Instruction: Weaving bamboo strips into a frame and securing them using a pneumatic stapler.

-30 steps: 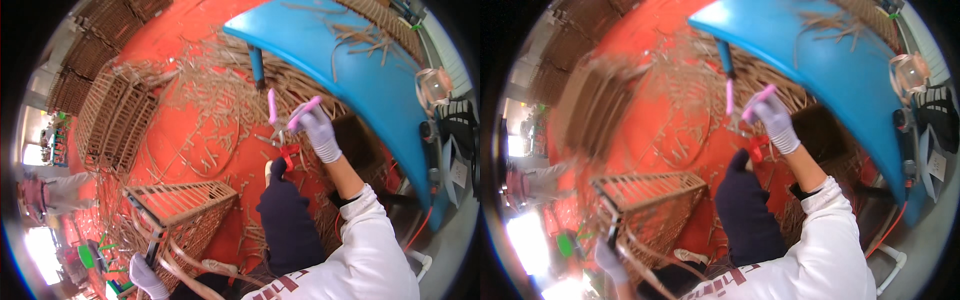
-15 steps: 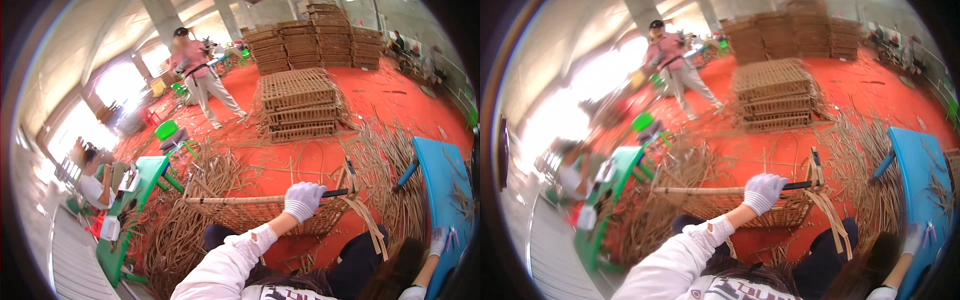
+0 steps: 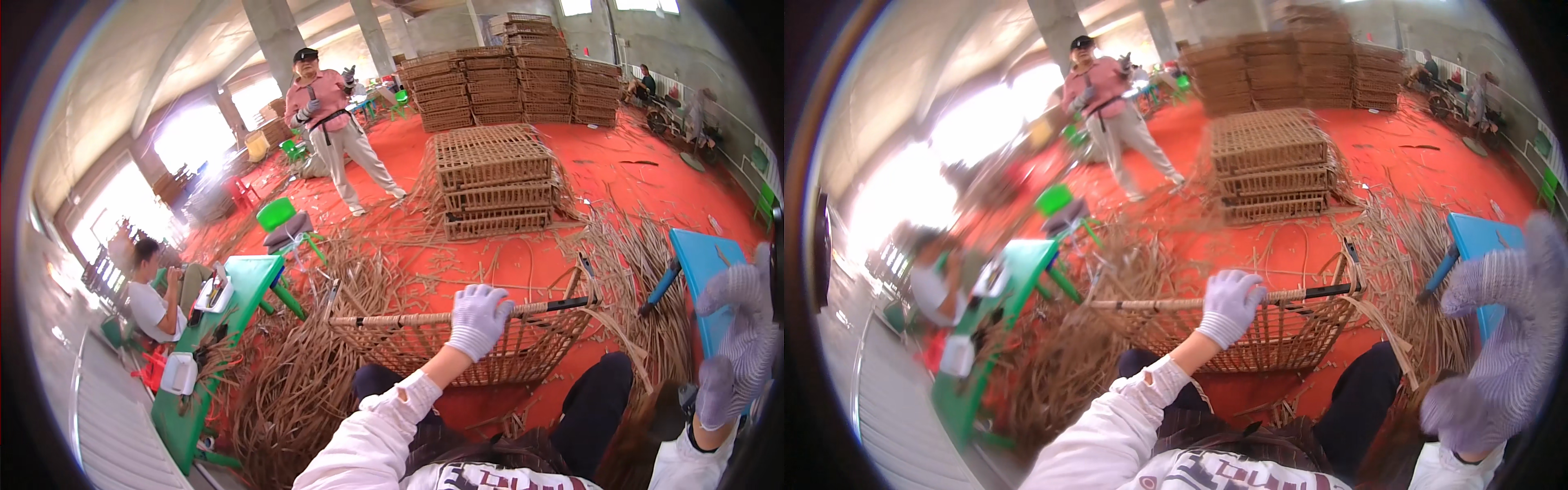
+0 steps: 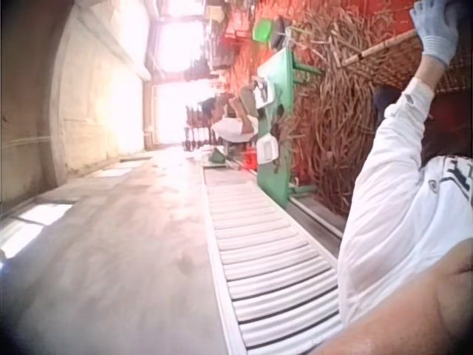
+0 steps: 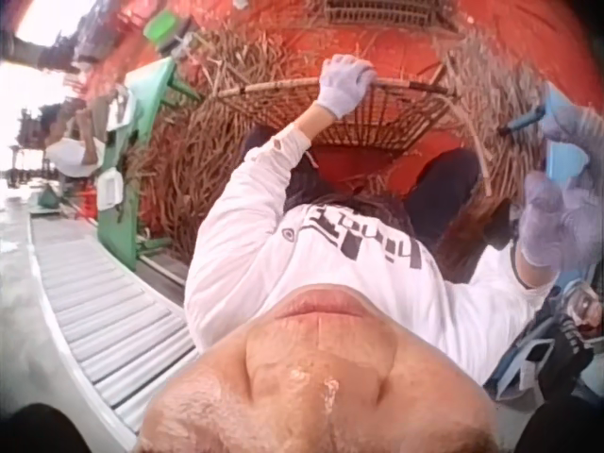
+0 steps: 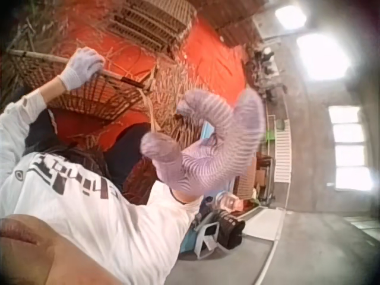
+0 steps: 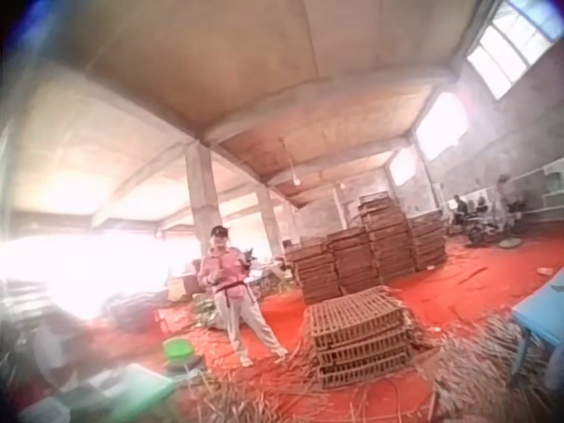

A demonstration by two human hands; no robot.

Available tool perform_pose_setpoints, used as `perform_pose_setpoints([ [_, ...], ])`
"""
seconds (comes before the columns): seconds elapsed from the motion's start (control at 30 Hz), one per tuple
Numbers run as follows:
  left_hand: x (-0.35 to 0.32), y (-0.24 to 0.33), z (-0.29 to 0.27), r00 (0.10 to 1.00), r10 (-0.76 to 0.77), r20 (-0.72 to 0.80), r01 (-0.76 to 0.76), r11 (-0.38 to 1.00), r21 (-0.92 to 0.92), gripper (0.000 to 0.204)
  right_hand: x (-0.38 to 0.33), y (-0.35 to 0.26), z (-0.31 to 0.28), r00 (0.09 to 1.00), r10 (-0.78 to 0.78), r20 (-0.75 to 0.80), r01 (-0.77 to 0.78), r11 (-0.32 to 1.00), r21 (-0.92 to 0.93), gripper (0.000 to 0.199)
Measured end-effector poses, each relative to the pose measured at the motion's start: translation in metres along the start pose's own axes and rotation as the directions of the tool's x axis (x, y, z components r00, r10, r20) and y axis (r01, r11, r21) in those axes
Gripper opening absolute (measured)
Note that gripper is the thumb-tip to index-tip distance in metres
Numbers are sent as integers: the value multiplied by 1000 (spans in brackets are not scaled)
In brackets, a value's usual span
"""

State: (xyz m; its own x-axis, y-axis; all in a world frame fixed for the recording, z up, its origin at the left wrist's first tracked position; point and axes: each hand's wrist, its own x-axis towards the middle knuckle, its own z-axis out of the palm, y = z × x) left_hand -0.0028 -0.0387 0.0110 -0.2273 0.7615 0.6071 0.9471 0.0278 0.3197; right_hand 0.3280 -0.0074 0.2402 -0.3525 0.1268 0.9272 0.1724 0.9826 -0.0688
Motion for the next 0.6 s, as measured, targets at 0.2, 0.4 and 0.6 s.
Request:
perform_pose_setpoints([
  [0.2, -30, -39, -17, 999, 29, 46, -36, 986, 160, 22, -9, 2, 13, 996, 74, -46, -78, 993, -87, 34],
  [0.4, -33, -43, -11, 998, 56, -20, -53, 988, 144, 21, -45, 36, 8, 958, 270, -100, -282, 950, -136, 33],
  [0.6, -35, -41, -10, 995, 80, -54, -69, 981, 183, 18, -72, 68, -1, 918, 377, -119, -392, 908, -145, 33],
])
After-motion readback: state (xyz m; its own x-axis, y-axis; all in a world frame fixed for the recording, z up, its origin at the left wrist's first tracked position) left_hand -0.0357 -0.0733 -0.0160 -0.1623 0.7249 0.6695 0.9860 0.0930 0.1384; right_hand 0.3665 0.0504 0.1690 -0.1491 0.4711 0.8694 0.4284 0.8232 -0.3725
